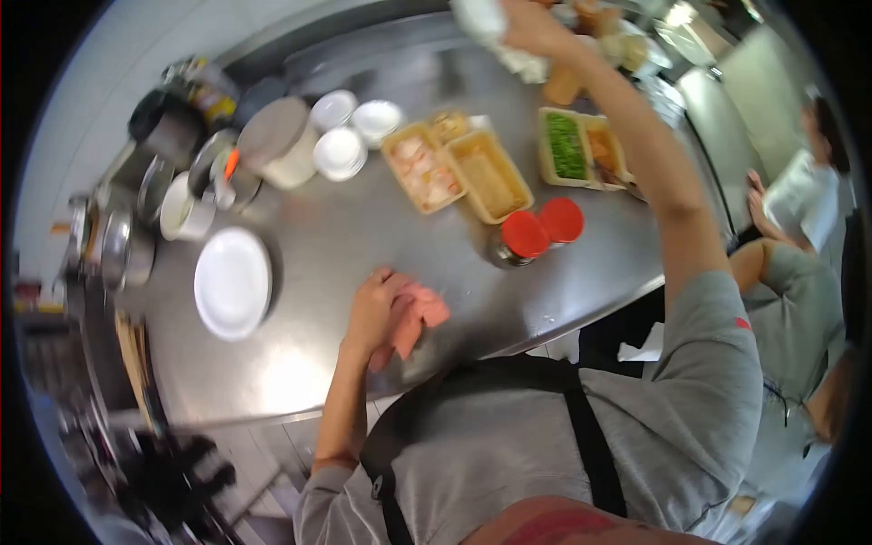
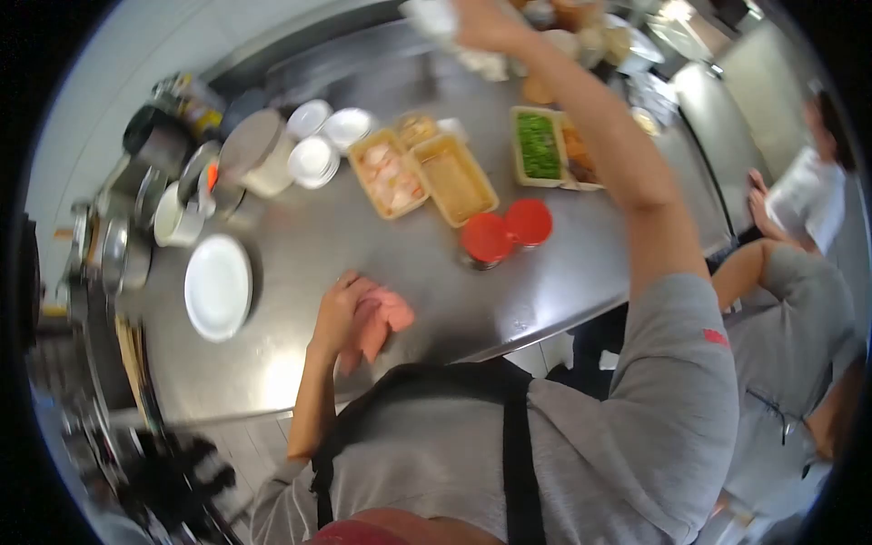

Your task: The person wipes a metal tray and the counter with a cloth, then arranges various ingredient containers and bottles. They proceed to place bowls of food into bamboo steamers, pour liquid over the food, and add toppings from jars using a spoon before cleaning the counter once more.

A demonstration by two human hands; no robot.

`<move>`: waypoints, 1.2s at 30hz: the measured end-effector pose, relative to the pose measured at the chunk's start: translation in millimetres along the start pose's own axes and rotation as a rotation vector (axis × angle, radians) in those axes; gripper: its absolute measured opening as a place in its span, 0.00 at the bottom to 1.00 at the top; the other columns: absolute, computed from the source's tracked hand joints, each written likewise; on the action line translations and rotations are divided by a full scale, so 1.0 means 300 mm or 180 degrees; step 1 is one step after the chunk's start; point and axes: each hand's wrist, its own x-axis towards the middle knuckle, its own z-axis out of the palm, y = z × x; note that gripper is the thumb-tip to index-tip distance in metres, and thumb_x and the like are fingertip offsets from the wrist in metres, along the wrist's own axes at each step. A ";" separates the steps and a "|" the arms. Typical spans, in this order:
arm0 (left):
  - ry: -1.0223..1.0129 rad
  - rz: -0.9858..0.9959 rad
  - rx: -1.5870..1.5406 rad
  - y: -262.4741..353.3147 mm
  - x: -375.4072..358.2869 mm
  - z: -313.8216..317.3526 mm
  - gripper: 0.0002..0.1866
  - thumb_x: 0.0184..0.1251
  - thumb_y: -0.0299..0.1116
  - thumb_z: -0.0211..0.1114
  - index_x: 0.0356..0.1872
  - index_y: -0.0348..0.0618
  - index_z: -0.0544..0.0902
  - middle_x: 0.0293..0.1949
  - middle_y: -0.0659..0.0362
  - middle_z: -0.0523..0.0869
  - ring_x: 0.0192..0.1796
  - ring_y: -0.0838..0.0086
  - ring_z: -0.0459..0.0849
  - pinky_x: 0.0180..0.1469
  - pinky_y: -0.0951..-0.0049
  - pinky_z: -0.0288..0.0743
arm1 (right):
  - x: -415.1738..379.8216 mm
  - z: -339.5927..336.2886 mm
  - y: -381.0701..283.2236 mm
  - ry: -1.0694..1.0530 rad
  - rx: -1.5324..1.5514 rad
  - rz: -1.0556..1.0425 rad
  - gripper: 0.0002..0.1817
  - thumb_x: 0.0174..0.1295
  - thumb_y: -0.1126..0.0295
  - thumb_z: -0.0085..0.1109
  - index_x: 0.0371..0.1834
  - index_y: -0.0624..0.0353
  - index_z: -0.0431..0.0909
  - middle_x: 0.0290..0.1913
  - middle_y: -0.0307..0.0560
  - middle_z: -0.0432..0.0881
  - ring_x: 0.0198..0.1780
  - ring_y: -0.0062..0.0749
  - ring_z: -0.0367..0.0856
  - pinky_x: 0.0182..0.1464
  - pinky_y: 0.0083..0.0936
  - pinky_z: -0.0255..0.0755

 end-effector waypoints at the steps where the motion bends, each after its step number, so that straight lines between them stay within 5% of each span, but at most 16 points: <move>1: 0.0048 0.0174 0.0113 -0.010 0.008 -0.002 0.14 0.49 0.25 0.64 0.39 0.41 0.78 0.32 0.54 0.79 0.33 0.62 0.79 0.36 0.67 0.74 | 0.022 0.006 -0.093 0.0158 -0.2414 0.0000 0.22 0.51 0.65 0.59 0.50 0.60 0.70 0.34 0.46 0.80 0.36 0.39 0.79 0.40 0.33 0.71; 2: -0.0072 -0.0080 -0.0460 -0.020 0.011 -0.012 0.13 0.52 0.26 0.62 0.41 0.40 0.77 0.32 0.55 0.80 0.33 0.66 0.79 0.36 0.69 0.73 | 0.040 0.050 -0.009 0.0029 -0.1370 -0.1066 0.28 0.42 0.69 0.61 0.50 0.57 0.68 0.44 0.55 0.78 0.45 0.48 0.77 0.47 0.37 0.71; 3: -0.0243 -0.0374 -0.1013 -0.037 0.012 -0.033 0.12 0.56 0.27 0.60 0.43 0.38 0.77 0.32 0.56 0.81 0.33 0.71 0.79 0.35 0.71 0.73 | -0.039 0.093 -0.129 -0.0154 -0.1399 -0.1001 0.30 0.38 0.69 0.63 0.50 0.56 0.67 0.44 0.52 0.77 0.45 0.48 0.77 0.45 0.38 0.70; 6: 0.0735 -0.0515 -0.0884 -0.067 0.010 -0.184 0.09 0.62 0.27 0.56 0.42 0.36 0.76 0.33 0.58 0.81 0.34 0.76 0.77 0.37 0.77 0.70 | -0.296 0.263 -0.410 -0.1107 -0.1054 -0.0655 0.21 0.39 0.75 0.59 0.41 0.55 0.69 0.36 0.53 0.76 0.41 0.50 0.75 0.41 0.40 0.69; 9: 0.1633 -0.0482 -0.1377 -0.027 0.008 -0.305 0.10 0.65 0.34 0.56 0.41 0.39 0.77 0.31 0.64 0.79 0.32 0.80 0.73 0.35 0.82 0.67 | -0.475 0.558 -0.386 -0.1585 -0.0550 -0.0639 0.09 0.46 0.74 0.54 0.33 0.55 0.74 0.33 0.51 0.75 0.41 0.48 0.74 0.40 0.38 0.70; 10: 0.1469 -0.0498 -0.1474 0.006 0.001 -0.331 0.10 0.63 0.34 0.57 0.40 0.39 0.77 0.33 0.64 0.77 0.35 0.81 0.71 0.37 0.83 0.66 | -0.533 0.711 -0.300 -0.0925 -0.0589 -0.1222 0.07 0.45 0.72 0.55 0.29 0.56 0.76 0.30 0.51 0.76 0.38 0.47 0.75 0.40 0.38 0.70; 14: 0.0143 0.0238 -0.1272 -0.017 -0.013 -0.273 0.12 0.61 0.35 0.59 0.42 0.39 0.75 0.37 0.62 0.76 0.38 0.81 0.71 0.41 0.81 0.66 | -0.635 0.924 -0.200 -0.1172 -0.0859 -0.1032 0.06 0.42 0.70 0.57 0.24 0.58 0.78 0.30 0.52 0.77 0.39 0.46 0.75 0.41 0.37 0.70; 15: -0.0294 0.0063 -0.1648 -0.057 -0.024 -0.192 0.16 0.57 0.36 0.62 0.44 0.39 0.74 0.40 0.61 0.74 0.39 0.79 0.72 0.39 0.79 0.68 | -0.640 0.904 -0.184 -0.1331 -0.0820 -0.1221 0.06 0.39 0.70 0.58 0.20 0.59 0.79 0.32 0.52 0.78 0.40 0.47 0.75 0.41 0.37 0.71; 16: -0.0772 -0.0104 -0.2010 -0.081 -0.030 -0.126 0.20 0.54 0.37 0.64 0.46 0.38 0.73 0.43 0.59 0.72 0.39 0.77 0.72 0.38 0.77 0.69 | -0.654 0.816 -0.249 -0.1767 -0.0488 -0.0706 0.08 0.40 0.71 0.57 0.24 0.63 0.78 0.35 0.54 0.76 0.41 0.47 0.75 0.43 0.37 0.70; 20: -0.0494 0.0561 -0.1825 -0.078 -0.023 -0.037 0.26 0.50 0.36 0.66 0.51 0.41 0.71 0.45 0.56 0.69 0.41 0.70 0.75 0.39 0.70 0.70 | -0.682 0.613 -0.293 -0.1744 -0.0449 -0.1540 0.15 0.44 0.70 0.57 0.35 0.67 0.75 0.37 0.56 0.75 0.43 0.48 0.75 0.45 0.37 0.69; 21: -0.0391 0.0797 -0.0889 -0.047 -0.021 -0.044 0.26 0.49 0.36 0.67 0.52 0.41 0.72 0.44 0.54 0.70 0.42 0.65 0.75 0.41 0.67 0.70 | -0.676 0.530 -0.321 -0.1739 -0.0491 -0.1496 0.15 0.44 0.70 0.57 0.35 0.67 0.75 0.37 0.56 0.75 0.43 0.48 0.75 0.45 0.37 0.69; 23: -0.0300 0.0973 0.0061 0.008 -0.024 -0.052 0.27 0.48 0.35 0.67 0.52 0.42 0.73 0.43 0.53 0.71 0.43 0.59 0.75 0.43 0.65 0.70 | -0.659 0.394 -0.351 -0.1687 -0.0157 -0.0943 0.17 0.46 0.71 0.58 0.39 0.69 0.73 0.49 0.58 0.74 0.52 0.48 0.71 0.53 0.38 0.66; 29: -0.0754 0.0191 0.0480 0.033 0.047 -0.067 0.20 0.51 0.37 0.66 0.45 0.39 0.78 0.36 0.50 0.76 0.40 0.52 0.76 0.44 0.63 0.71 | -0.683 -0.118 -0.304 -0.1163 -0.0883 -0.0224 0.20 0.50 0.68 0.60 0.48 0.62 0.73 0.51 0.51 0.75 0.51 0.44 0.74 0.52 0.35 0.69; 31: -0.0054 0.0598 0.0750 -0.019 0.060 -0.101 0.18 0.54 0.35 0.64 0.44 0.36 0.77 0.33 0.48 0.78 0.36 0.52 0.77 0.40 0.61 0.71 | -0.717 -0.278 -0.219 -0.0747 -0.1111 -0.0212 0.17 0.54 0.68 0.59 0.47 0.61 0.75 0.48 0.50 0.77 0.49 0.42 0.76 0.51 0.32 0.69; 33: 0.0423 0.0038 0.0775 0.016 0.089 -0.169 0.17 0.59 0.38 0.61 0.42 0.33 0.76 0.31 0.46 0.78 0.31 0.53 0.76 0.37 0.63 0.71 | -0.759 -0.428 -0.166 -0.0537 -0.1200 0.0276 0.17 0.55 0.69 0.58 0.48 0.62 0.75 0.47 0.49 0.78 0.48 0.38 0.77 0.51 0.28 0.70; 36: 0.1288 -0.0408 0.0333 0.061 0.166 -0.238 0.15 0.66 0.38 0.53 0.37 0.32 0.76 0.27 0.51 0.79 0.27 0.68 0.73 0.34 0.70 0.69 | -0.806 -0.573 -0.054 -0.0311 -0.0921 0.0432 0.15 0.58 0.70 0.55 0.48 0.64 0.74 0.45 0.46 0.79 0.47 0.30 0.76 0.51 0.26 0.70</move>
